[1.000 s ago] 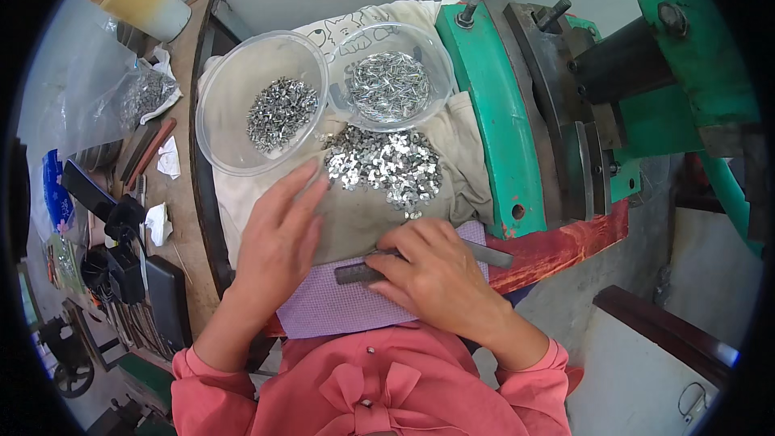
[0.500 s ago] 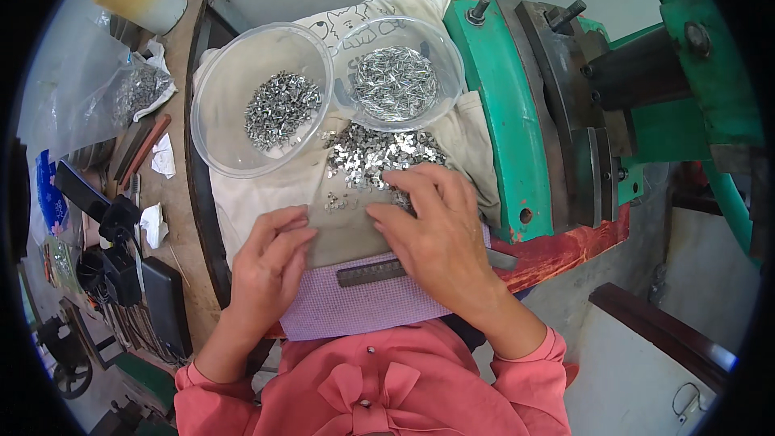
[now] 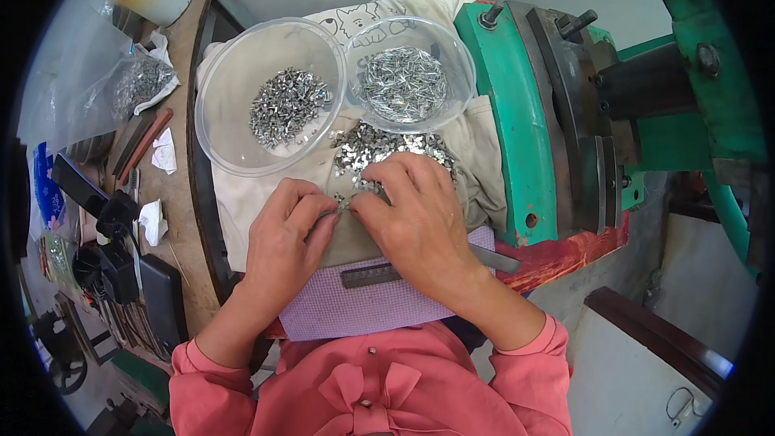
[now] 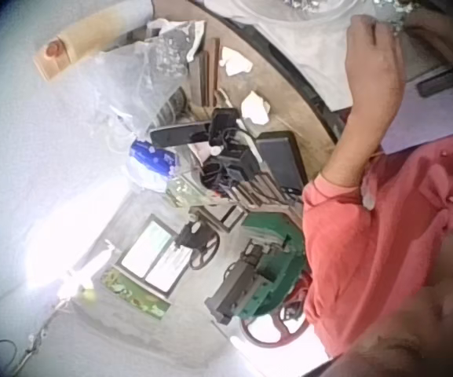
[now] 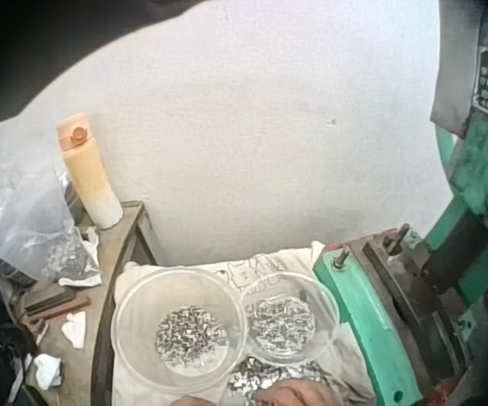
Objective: The person places small metal pieces into a metal strip and uses a green press machine to secure them. They repeatedly pick up metal pieces from a container, insert them into the strip, and operate the machine lever to process the strip.
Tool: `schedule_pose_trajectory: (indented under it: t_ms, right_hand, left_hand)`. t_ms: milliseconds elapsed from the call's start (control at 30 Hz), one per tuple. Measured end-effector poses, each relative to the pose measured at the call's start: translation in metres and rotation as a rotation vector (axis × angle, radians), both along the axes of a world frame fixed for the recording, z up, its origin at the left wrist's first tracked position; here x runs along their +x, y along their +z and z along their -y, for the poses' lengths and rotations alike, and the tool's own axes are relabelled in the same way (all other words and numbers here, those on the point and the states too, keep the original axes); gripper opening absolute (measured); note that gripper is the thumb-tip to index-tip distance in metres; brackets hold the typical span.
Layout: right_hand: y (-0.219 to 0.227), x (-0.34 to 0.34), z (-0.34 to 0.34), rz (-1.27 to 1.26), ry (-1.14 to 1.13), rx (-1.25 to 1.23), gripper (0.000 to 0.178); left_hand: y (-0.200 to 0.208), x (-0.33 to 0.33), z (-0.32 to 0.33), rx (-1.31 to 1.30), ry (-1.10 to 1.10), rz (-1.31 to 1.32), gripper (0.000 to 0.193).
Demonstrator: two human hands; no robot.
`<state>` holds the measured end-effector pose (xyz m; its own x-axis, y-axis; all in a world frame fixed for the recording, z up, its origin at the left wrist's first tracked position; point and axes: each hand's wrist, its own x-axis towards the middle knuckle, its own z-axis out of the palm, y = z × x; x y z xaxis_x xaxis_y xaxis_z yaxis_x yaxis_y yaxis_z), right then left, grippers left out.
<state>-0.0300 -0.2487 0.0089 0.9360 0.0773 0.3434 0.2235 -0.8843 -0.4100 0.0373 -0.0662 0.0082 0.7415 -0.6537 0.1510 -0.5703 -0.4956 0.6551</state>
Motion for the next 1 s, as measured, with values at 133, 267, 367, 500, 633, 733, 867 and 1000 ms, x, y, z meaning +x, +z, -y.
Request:
schedule_pose_trajectory:
  t_ms: [133, 267, 367, 500, 633, 733, 867, 1000]
  right_hand:
    - [-0.003, 0.003, -0.001, 0.008, 0.003, 0.007, 0.016]
    - [0.009, -0.011, -0.003, -0.017, 0.029, 0.123, 0.02]
    - [0.013, -0.032, -0.01, -0.049, 0.056, 0.218, 0.021]
    - [0.004, -0.055, -0.019, -0.068, 0.097, 0.24, 0.021]
    - [-0.004, -0.062, -0.022, -0.089, 0.085, 0.267, 0.021]
    - [0.003, -0.056, -0.019, -0.118, 0.081, 0.282, 0.021]
    - [0.006, -0.04, -0.011, -0.059, 0.053, 0.217, 0.023]
    - [0.005, -0.013, -0.009, 0.03, 0.045, 0.127, 0.021]
  left_hand:
    - [0.0, -0.001, -0.003, -0.016, 0.008, -0.042, 0.018]
    - [0.0, -0.004, -0.01, -0.069, 0.068, -0.152, 0.02]
    - [-0.002, -0.002, -0.012, -0.076, 0.033, -0.091, 0.02]
    - [-0.003, 0.001, -0.007, -0.054, 0.019, -0.081, 0.02]
    - [-0.003, 0.001, -0.004, -0.034, 0.017, -0.055, 0.018]
    - [-0.004, 0.0, -0.005, -0.023, 0.006, -0.029, 0.018]
    - [0.001, -0.004, -0.01, 0.009, -0.012, 0.016, 0.018]
    - [0.003, -0.008, -0.017, 0.035, -0.008, 0.054, 0.02]
